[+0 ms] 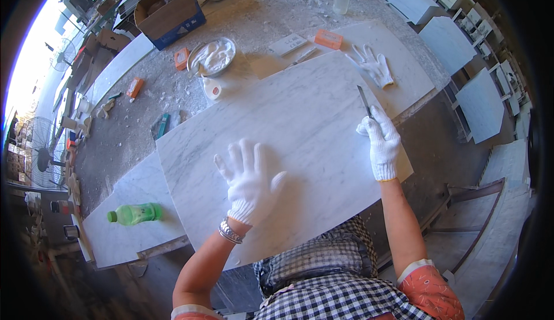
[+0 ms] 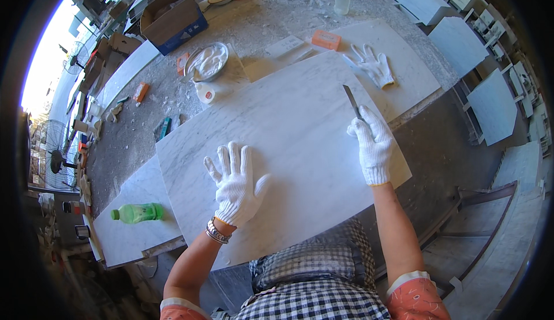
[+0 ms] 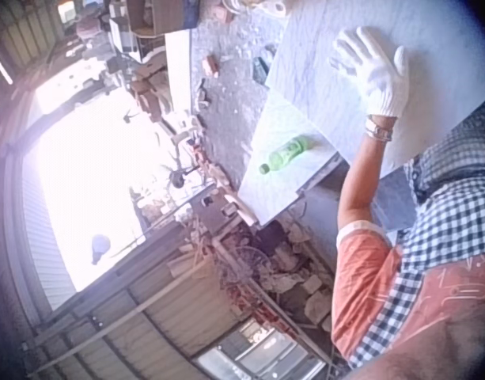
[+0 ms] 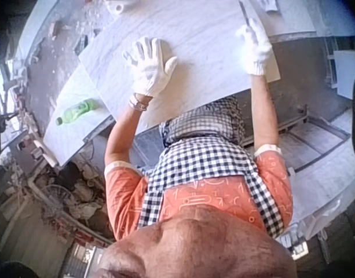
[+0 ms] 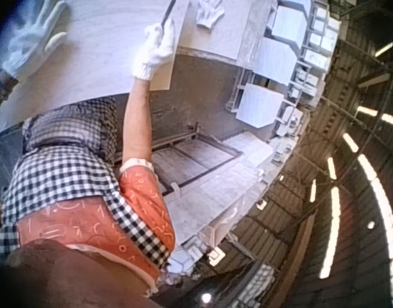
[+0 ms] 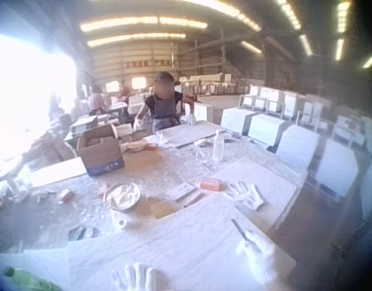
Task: The person scrapes a white stone slab with a metal scraper, then wipes the surface with a cloth. The person lifts the slab and places it on a stack of similar slabs, then retrieves another slab and returns to the workbench.
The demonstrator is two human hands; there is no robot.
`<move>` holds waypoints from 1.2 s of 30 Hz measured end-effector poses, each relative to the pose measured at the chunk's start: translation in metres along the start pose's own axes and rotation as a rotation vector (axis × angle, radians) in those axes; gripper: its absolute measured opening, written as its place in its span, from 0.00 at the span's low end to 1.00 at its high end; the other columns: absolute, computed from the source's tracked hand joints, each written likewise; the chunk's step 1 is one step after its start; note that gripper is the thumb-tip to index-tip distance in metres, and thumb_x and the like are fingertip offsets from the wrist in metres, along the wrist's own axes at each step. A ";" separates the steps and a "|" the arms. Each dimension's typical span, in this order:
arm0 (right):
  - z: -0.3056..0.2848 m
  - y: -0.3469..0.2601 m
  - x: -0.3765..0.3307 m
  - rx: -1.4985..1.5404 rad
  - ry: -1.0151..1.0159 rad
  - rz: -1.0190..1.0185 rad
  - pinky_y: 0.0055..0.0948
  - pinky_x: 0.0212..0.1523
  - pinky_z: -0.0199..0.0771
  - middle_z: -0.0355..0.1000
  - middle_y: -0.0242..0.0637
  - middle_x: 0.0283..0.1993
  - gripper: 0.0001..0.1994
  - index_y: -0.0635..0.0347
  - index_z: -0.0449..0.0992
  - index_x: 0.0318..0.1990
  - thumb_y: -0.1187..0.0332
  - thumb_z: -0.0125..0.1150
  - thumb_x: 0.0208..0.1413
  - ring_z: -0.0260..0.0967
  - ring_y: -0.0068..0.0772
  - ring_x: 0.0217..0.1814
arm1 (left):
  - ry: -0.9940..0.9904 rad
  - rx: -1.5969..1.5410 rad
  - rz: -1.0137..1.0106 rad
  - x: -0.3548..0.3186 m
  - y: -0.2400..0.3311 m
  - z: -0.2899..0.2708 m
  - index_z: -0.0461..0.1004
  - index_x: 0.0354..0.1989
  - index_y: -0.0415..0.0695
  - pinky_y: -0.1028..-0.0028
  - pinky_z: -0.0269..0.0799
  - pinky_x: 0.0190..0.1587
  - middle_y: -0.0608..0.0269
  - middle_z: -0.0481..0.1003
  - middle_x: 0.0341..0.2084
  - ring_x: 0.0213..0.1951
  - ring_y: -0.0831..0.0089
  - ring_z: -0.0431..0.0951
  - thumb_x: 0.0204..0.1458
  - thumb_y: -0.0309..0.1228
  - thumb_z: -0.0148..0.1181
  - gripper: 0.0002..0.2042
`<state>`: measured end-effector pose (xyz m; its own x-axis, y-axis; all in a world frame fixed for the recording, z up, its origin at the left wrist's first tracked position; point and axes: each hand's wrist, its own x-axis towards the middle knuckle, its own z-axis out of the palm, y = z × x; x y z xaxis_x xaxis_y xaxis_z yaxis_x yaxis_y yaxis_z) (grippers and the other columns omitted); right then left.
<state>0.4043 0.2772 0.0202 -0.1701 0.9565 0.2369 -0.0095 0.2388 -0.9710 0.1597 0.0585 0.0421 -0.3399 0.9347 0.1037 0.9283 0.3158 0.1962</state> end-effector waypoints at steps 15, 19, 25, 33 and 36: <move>0.003 -0.001 0.000 0.033 0.018 0.009 0.30 0.45 0.83 0.77 0.34 0.40 0.18 0.72 0.76 0.63 0.76 0.62 0.68 0.76 0.23 0.37 | -0.024 0.038 -0.081 -0.002 0.003 -0.005 0.51 0.78 0.36 0.30 0.26 0.75 0.29 0.52 0.76 0.78 0.31 0.46 0.61 0.58 0.61 0.47; 0.003 -0.002 0.000 0.011 0.022 0.011 0.30 0.45 0.83 0.78 0.34 0.40 0.18 0.72 0.76 0.63 0.76 0.62 0.68 0.77 0.25 0.38 | 0.042 0.102 -0.119 0.016 -0.005 0.002 0.54 0.77 0.36 0.30 0.27 0.75 0.30 0.55 0.75 0.77 0.32 0.49 0.63 0.58 0.58 0.45; 0.004 -0.004 0.001 0.024 0.014 0.036 0.30 0.46 0.84 0.78 0.34 0.41 0.19 0.72 0.75 0.64 0.76 0.62 0.68 0.77 0.25 0.38 | 0.094 0.155 -0.399 0.043 -0.018 0.011 0.59 0.76 0.39 0.30 0.26 0.75 0.33 0.54 0.76 0.77 0.34 0.50 0.66 0.60 0.48 0.40; 0.001 0.002 0.003 0.078 0.013 0.044 0.32 0.46 0.85 0.79 0.35 0.40 0.19 0.70 0.75 0.64 0.75 0.63 0.68 0.78 0.25 0.37 | -0.476 -0.922 1.066 -0.051 0.132 0.005 0.75 0.63 0.48 0.52 0.65 0.69 0.55 0.78 0.60 0.62 0.54 0.76 0.65 0.57 0.56 0.29; 0.001 -0.004 -0.001 0.086 0.019 0.135 0.33 0.46 0.85 0.79 0.35 0.38 0.19 0.69 0.76 0.64 0.74 0.64 0.68 0.79 0.26 0.37 | -0.576 -0.890 0.735 -0.056 0.129 -0.013 0.75 0.63 0.45 0.62 0.83 0.53 0.57 0.79 0.60 0.51 0.53 0.85 0.66 0.56 0.57 0.29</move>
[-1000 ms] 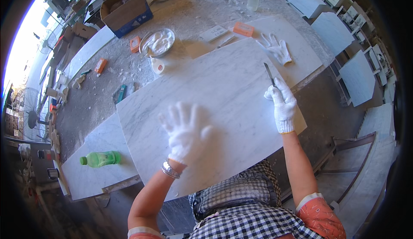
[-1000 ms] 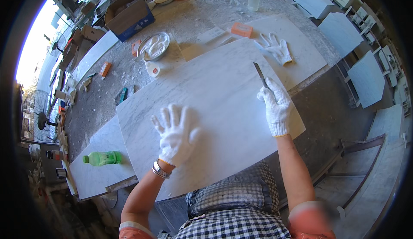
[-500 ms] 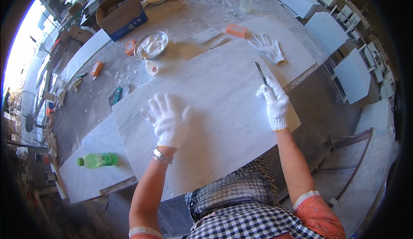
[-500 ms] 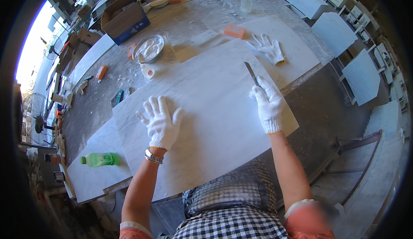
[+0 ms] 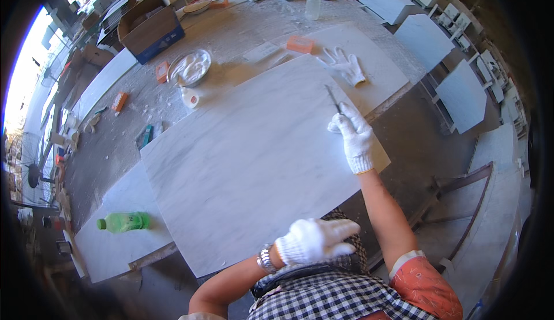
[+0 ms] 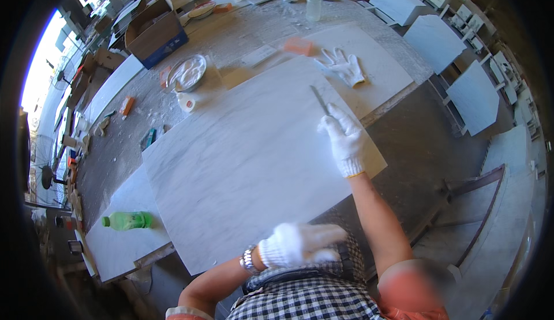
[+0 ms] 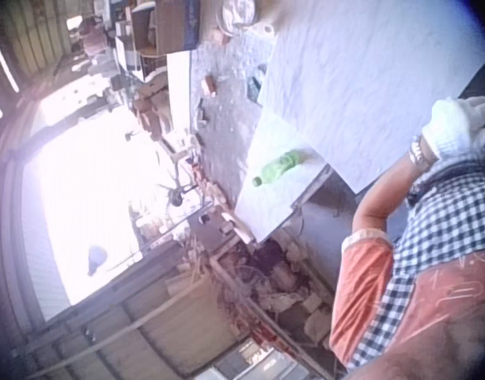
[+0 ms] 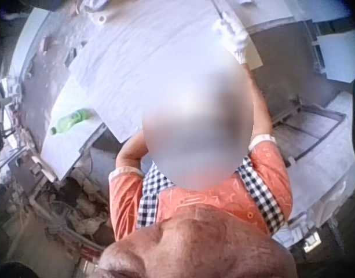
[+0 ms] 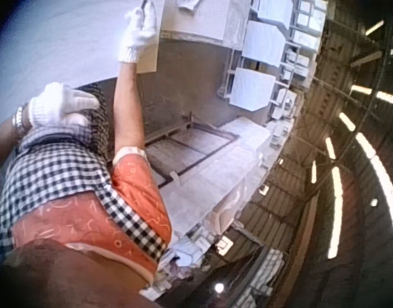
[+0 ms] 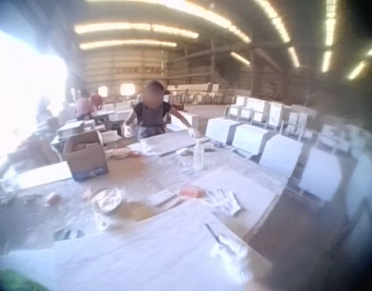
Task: The person scrapes a white stone slab with a metal scraper, then wipes the surface with a cloth. The person lifts the slab and places it on a stack of similar slabs, then retrieves another slab and returns to the workbench.
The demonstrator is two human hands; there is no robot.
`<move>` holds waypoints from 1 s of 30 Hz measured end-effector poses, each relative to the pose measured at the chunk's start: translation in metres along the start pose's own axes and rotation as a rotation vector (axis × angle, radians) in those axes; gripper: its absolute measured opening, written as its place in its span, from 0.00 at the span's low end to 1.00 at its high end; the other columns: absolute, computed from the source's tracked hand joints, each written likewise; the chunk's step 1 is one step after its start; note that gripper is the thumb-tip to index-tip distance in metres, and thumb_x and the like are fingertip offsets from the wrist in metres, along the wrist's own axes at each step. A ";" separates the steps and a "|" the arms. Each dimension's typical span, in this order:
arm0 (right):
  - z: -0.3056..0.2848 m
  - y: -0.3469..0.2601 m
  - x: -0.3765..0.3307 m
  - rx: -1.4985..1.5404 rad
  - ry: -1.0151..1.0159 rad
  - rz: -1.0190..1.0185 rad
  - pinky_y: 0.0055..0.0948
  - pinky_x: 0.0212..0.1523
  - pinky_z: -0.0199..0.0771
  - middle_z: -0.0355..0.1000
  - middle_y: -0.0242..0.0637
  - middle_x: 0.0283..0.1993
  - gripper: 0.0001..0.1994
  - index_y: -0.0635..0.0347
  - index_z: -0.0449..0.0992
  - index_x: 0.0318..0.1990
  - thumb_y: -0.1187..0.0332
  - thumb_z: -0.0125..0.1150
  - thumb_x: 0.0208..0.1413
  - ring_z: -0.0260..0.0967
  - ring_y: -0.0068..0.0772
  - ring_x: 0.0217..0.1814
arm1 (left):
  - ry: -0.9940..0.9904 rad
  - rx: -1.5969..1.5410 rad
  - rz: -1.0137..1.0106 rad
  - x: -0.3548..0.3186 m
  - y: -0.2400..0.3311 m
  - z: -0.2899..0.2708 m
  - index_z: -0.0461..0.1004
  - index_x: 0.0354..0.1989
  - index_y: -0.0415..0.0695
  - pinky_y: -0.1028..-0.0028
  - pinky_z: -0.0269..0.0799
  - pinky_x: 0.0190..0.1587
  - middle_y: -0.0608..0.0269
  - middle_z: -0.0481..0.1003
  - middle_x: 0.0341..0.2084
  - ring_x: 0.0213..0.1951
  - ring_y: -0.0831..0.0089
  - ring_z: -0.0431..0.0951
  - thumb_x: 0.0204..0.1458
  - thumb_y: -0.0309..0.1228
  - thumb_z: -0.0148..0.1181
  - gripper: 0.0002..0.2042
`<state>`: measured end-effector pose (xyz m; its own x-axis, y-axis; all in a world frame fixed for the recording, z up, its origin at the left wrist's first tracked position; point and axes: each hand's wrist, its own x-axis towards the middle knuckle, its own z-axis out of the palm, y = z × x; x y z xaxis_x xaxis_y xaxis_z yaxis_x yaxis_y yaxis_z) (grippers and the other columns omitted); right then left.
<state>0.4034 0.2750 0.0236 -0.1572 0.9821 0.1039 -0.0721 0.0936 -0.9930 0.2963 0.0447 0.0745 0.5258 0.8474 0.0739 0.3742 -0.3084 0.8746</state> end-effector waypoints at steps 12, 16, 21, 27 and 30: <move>0.035 -0.041 -0.170 -0.210 -0.821 -0.248 0.38 0.55 0.79 0.81 0.42 0.51 0.22 0.62 0.76 0.64 0.68 0.67 0.63 0.81 0.43 0.51 | 0.912 -0.707 -0.840 -0.086 0.004 -0.023 0.82 0.51 0.31 0.76 0.75 0.39 0.61 0.84 0.40 0.35 0.78 0.80 0.64 0.29 0.65 0.13; 0.042 -0.039 -0.186 -0.278 -0.862 -0.251 0.41 0.51 0.81 0.80 0.45 0.46 0.22 0.59 0.75 0.64 0.69 0.66 0.63 0.81 0.46 0.48 | 0.983 -0.633 -0.847 -0.101 0.001 -0.012 0.84 0.40 0.32 0.77 0.72 0.35 0.65 0.83 0.29 0.31 0.81 0.77 0.62 0.31 0.67 0.11; 0.052 -0.048 -0.176 -0.116 -0.919 0.026 0.35 0.55 0.82 0.82 0.44 0.55 0.28 0.58 0.75 0.68 0.75 0.70 0.59 0.82 0.39 0.53 | 1.009 -0.502 -0.814 -0.111 -0.001 -0.014 0.85 0.34 0.32 0.75 0.71 0.33 0.63 0.83 0.25 0.28 0.80 0.76 0.65 0.34 0.64 0.15; 0.055 -0.046 -0.160 0.177 -0.946 0.670 0.29 0.53 0.83 0.82 0.44 0.59 0.26 0.64 0.75 0.68 0.79 0.69 0.61 0.83 0.33 0.50 | 1.267 -0.349 -0.768 -0.131 -0.002 -0.051 0.82 0.45 0.30 0.71 0.75 0.38 0.50 0.86 0.32 0.31 0.67 0.84 0.73 0.56 0.44 0.35; 0.043 -0.041 -0.128 0.343 -0.830 0.647 0.30 0.47 0.83 0.84 0.40 0.47 0.19 0.68 0.79 0.60 0.72 0.68 0.64 0.81 0.28 0.42 | 1.417 -0.263 -0.700 -0.143 -0.009 -0.055 0.78 0.54 0.30 0.68 0.76 0.42 0.44 0.85 0.40 0.35 0.61 0.86 0.73 0.61 0.40 0.38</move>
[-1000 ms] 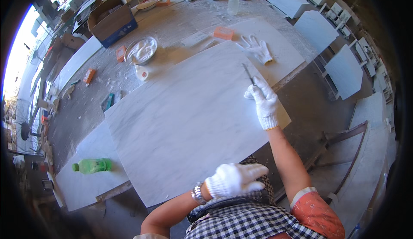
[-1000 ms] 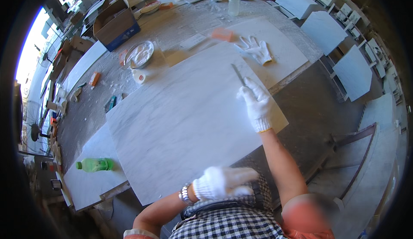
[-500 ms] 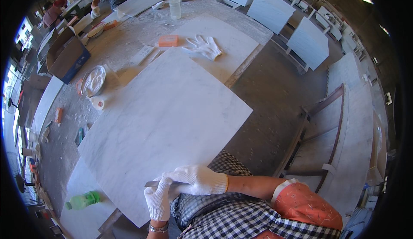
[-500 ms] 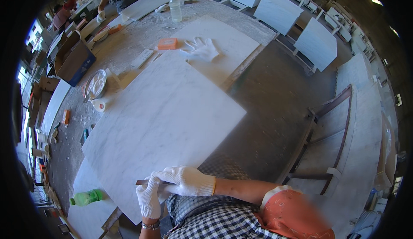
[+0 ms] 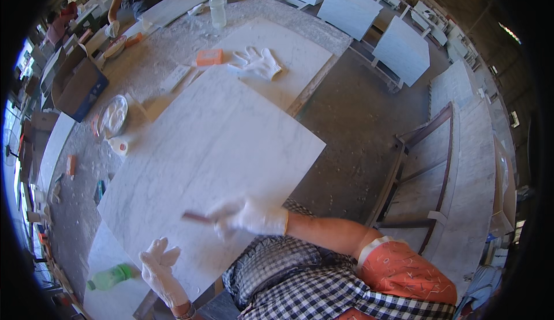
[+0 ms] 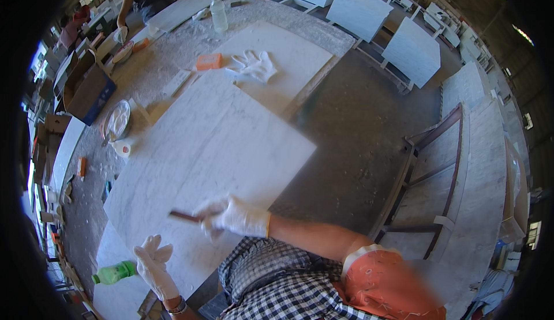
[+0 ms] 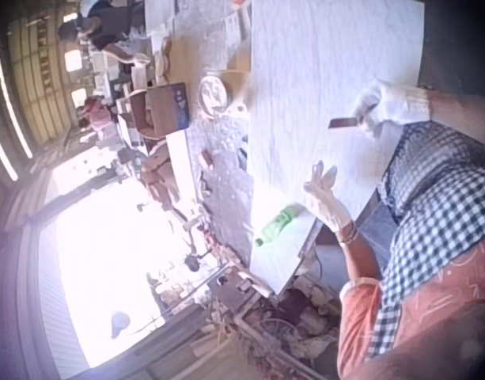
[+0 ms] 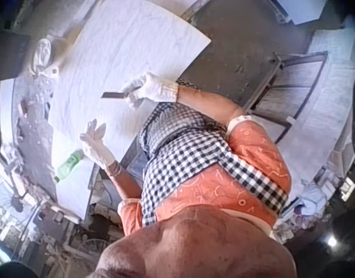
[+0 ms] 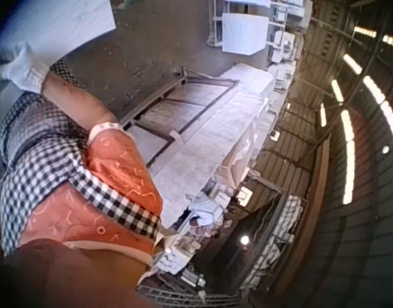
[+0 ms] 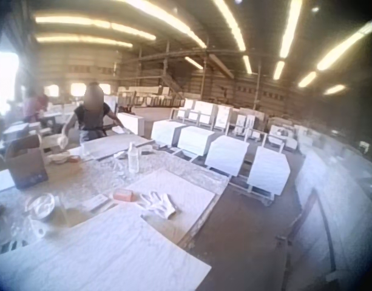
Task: The person scrapes a white stone slab with a metal scraper, then wipes the surface with a cloth. The person lifts the slab and places it on a stack of similar slabs, then retrieves another slab and returns to the workbench.
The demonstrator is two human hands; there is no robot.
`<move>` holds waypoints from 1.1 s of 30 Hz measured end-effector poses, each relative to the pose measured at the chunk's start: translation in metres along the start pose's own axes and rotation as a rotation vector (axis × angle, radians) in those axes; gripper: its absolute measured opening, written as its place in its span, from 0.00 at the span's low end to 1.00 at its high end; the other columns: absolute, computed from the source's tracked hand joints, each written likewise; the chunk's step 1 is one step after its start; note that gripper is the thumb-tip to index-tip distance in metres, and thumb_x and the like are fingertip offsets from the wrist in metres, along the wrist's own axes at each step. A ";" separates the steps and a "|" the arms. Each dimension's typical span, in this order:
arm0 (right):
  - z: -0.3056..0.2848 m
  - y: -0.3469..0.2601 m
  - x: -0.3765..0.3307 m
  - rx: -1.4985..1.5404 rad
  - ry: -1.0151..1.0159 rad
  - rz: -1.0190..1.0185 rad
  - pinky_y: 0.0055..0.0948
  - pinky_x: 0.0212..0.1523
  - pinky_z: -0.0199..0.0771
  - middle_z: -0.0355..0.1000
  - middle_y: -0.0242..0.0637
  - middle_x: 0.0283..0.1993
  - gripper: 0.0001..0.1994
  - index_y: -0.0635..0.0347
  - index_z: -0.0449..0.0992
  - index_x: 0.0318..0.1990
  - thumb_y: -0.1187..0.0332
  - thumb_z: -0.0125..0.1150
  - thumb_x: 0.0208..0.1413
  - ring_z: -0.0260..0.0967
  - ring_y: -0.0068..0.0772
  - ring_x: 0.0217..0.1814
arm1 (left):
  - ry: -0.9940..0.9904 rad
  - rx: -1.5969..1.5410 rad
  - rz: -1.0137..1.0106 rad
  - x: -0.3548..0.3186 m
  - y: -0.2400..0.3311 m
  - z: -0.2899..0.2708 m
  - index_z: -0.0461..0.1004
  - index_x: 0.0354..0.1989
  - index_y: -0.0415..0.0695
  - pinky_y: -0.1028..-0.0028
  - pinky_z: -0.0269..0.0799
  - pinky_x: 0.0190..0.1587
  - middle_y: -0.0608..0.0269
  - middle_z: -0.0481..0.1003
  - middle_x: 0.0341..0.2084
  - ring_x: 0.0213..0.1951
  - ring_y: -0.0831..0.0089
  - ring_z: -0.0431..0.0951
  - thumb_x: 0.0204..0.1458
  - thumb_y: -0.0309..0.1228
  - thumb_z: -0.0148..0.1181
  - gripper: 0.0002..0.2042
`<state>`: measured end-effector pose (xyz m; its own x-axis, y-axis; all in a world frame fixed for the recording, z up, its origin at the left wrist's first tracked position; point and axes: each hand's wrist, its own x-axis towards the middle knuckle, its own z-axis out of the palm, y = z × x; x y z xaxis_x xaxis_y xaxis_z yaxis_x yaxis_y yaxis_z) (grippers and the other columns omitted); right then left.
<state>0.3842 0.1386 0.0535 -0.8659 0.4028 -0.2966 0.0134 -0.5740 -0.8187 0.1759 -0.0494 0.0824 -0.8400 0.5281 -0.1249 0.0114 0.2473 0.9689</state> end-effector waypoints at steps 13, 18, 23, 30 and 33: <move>-0.102 -0.035 0.009 -0.158 0.679 -0.571 0.36 0.48 0.87 0.82 0.40 0.39 0.07 0.66 0.80 0.47 0.82 0.62 0.64 0.82 0.33 0.40 | 0.299 0.479 0.225 -0.024 -0.052 -0.088 0.78 0.62 0.35 0.66 0.73 0.64 0.50 0.82 0.57 0.57 0.63 0.81 0.68 0.28 0.58 0.17; -0.002 0.018 0.001 -0.238 0.162 -0.251 0.35 0.46 0.86 0.83 0.42 0.39 0.10 0.66 0.81 0.47 0.84 0.65 0.60 0.83 0.32 0.40 | 0.116 0.726 0.388 -0.052 -0.055 -0.096 0.73 0.66 0.35 0.45 0.53 0.76 0.43 0.75 0.64 0.69 0.47 0.71 0.55 0.27 0.69 0.28; 0.008 0.014 0.002 -0.126 0.188 -0.240 0.41 0.44 0.88 0.81 0.44 0.36 0.06 0.68 0.80 0.47 0.79 0.62 0.64 0.83 0.38 0.37 | -0.065 1.025 0.358 -0.088 -0.060 -0.075 0.61 0.75 0.38 0.34 0.32 0.77 0.39 0.59 0.75 0.79 0.37 0.50 0.46 0.56 0.77 0.52; 0.005 0.015 0.003 -0.160 0.187 -0.261 0.42 0.43 0.88 0.82 0.43 0.37 0.07 0.67 0.81 0.47 0.80 0.62 0.64 0.83 0.39 0.37 | 0.036 1.225 0.210 -0.083 -0.082 -0.067 0.55 0.78 0.38 0.30 0.20 0.75 0.41 0.51 0.79 0.81 0.36 0.39 0.47 0.70 0.67 0.59; 0.004 0.017 0.002 -0.157 0.191 -0.273 0.41 0.43 0.89 0.82 0.43 0.37 0.07 0.67 0.81 0.47 0.81 0.62 0.64 0.84 0.38 0.38 | 0.033 1.210 0.174 -0.094 -0.077 -0.061 0.51 0.80 0.38 0.29 0.16 0.74 0.40 0.46 0.80 0.81 0.35 0.34 0.50 0.72 0.61 0.59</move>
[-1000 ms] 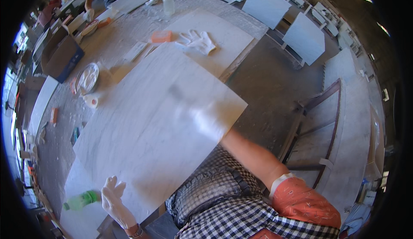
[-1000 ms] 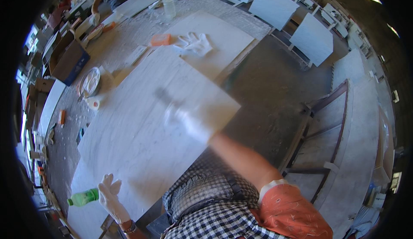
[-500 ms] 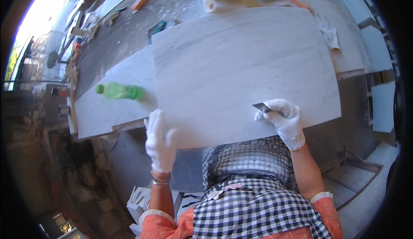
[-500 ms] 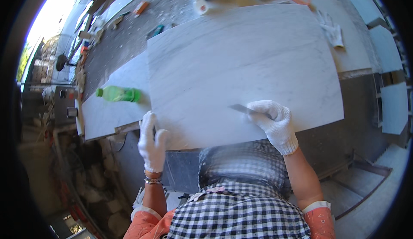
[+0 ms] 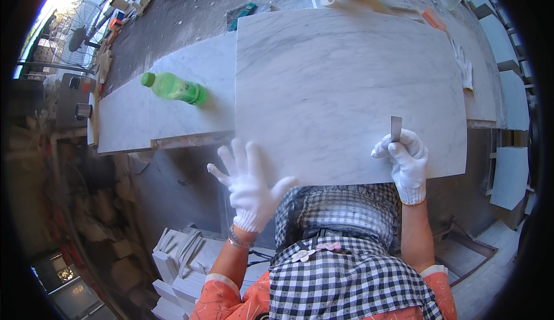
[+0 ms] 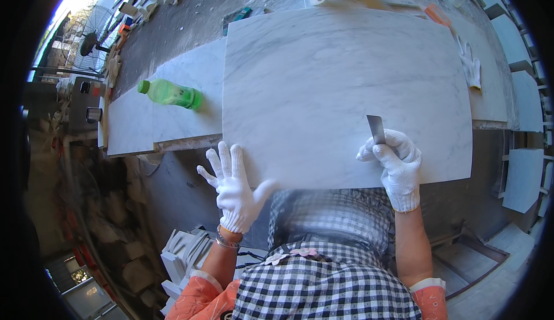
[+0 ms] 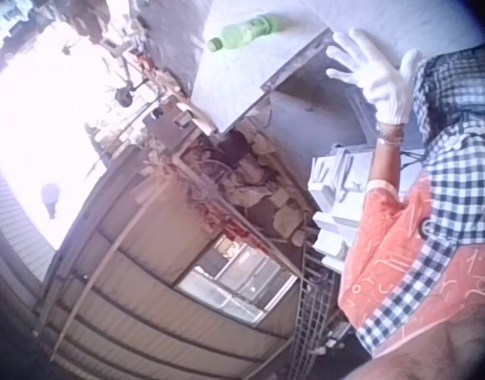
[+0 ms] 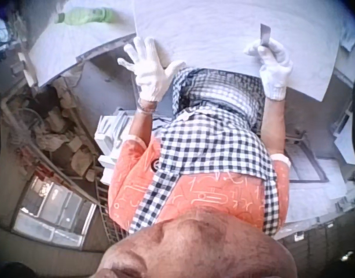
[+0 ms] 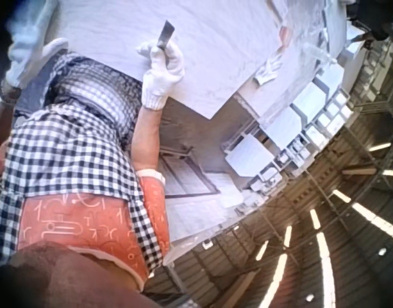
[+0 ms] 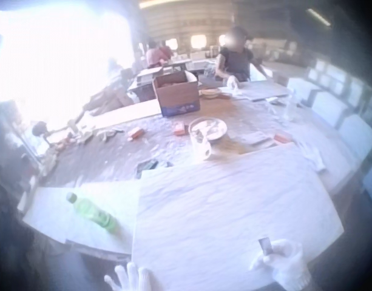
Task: The person scrapes a white stone slab with a metal scraper, then wipes the surface with a cloth. The person lifts the slab and places it on a stack of similar slabs, then retrieves another slab and returns to the workbench.
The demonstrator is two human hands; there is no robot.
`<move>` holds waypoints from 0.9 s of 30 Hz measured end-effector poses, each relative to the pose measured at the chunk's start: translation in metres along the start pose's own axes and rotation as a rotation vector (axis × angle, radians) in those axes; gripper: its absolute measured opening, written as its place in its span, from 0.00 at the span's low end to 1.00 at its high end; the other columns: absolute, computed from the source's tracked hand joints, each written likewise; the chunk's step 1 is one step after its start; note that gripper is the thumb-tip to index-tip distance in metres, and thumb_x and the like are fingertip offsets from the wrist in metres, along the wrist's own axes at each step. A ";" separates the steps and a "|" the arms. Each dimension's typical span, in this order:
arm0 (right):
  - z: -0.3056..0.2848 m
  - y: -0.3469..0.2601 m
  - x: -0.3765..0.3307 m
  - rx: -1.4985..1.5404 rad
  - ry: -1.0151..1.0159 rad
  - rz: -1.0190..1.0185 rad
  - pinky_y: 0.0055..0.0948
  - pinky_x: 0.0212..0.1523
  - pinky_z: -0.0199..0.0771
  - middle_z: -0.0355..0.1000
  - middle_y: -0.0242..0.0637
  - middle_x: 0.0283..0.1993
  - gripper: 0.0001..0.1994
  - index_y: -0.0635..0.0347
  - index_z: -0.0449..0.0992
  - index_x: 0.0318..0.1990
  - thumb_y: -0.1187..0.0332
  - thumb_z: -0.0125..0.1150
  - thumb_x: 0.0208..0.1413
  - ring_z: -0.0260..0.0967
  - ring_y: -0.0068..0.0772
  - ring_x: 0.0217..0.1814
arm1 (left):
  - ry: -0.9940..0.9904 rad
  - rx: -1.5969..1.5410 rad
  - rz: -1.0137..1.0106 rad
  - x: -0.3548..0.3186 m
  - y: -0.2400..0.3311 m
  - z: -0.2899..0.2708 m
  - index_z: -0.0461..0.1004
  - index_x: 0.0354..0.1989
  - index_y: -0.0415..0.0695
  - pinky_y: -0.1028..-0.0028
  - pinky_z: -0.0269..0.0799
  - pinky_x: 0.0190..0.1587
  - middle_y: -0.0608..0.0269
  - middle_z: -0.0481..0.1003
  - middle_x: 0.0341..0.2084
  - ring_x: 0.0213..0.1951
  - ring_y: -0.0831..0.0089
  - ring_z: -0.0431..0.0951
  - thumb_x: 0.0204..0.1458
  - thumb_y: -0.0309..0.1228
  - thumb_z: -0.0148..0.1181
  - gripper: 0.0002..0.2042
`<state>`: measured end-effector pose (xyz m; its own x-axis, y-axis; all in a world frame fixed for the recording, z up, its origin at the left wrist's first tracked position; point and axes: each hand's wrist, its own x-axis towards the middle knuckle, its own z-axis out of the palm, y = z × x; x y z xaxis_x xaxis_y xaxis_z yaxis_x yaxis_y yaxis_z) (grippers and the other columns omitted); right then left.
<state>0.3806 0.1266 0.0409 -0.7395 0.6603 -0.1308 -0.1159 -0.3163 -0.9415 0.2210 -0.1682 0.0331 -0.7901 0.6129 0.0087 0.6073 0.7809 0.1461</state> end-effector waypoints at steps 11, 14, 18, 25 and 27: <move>-0.003 0.001 0.001 -0.026 -0.031 -0.026 0.40 0.42 0.88 0.82 0.41 0.38 0.06 0.67 0.80 0.48 0.77 0.64 0.65 0.83 0.36 0.38 | -0.040 -0.020 -0.180 -0.002 0.014 0.007 0.56 0.77 0.33 0.29 0.09 0.72 0.33 0.42 0.80 0.80 0.32 0.26 0.62 0.62 0.56 0.47; -0.002 0.000 0.000 -0.029 -0.033 -0.028 0.40 0.43 0.88 0.82 0.41 0.38 0.06 0.67 0.80 0.48 0.77 0.64 0.65 0.83 0.36 0.38 | -0.035 -0.032 -0.130 -0.015 0.010 0.002 0.56 0.77 0.33 0.28 0.08 0.71 0.32 0.41 0.80 0.80 0.32 0.26 0.62 0.62 0.55 0.47; -0.003 0.004 0.000 -0.028 -0.027 -0.038 0.40 0.43 0.87 0.82 0.40 0.38 0.07 0.67 0.80 0.49 0.77 0.64 0.65 0.83 0.37 0.38 | -0.036 0.002 -0.088 -0.019 0.018 -0.008 0.54 0.78 0.34 0.26 0.10 0.70 0.31 0.38 0.80 0.80 0.30 0.25 0.62 0.66 0.53 0.49; 0.002 -0.010 0.000 0.043 0.036 0.060 0.38 0.40 0.87 0.81 0.41 0.38 0.09 0.67 0.79 0.51 0.79 0.63 0.65 0.82 0.35 0.37 | -0.563 -0.850 0.686 -0.012 0.075 -0.024 0.73 0.63 0.42 0.62 0.76 0.62 0.47 0.78 0.55 0.56 0.52 0.81 0.60 0.47 0.68 0.28; 0.010 -0.021 -0.007 -0.096 0.012 0.038 0.36 0.40 0.86 0.81 0.41 0.37 0.10 0.68 0.79 0.52 0.80 0.62 0.65 0.81 0.34 0.36 | -0.348 -1.091 0.403 -0.009 0.078 -0.030 0.75 0.65 0.41 0.73 0.81 0.51 0.52 0.84 0.48 0.46 0.62 0.87 0.61 0.40 0.69 0.26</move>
<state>0.3812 0.1215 0.0647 -0.7340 0.6574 -0.1706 -0.0234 -0.2755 -0.9610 0.2730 -0.1163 0.0738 -0.3949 0.9187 0.0040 0.2831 0.1176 0.9519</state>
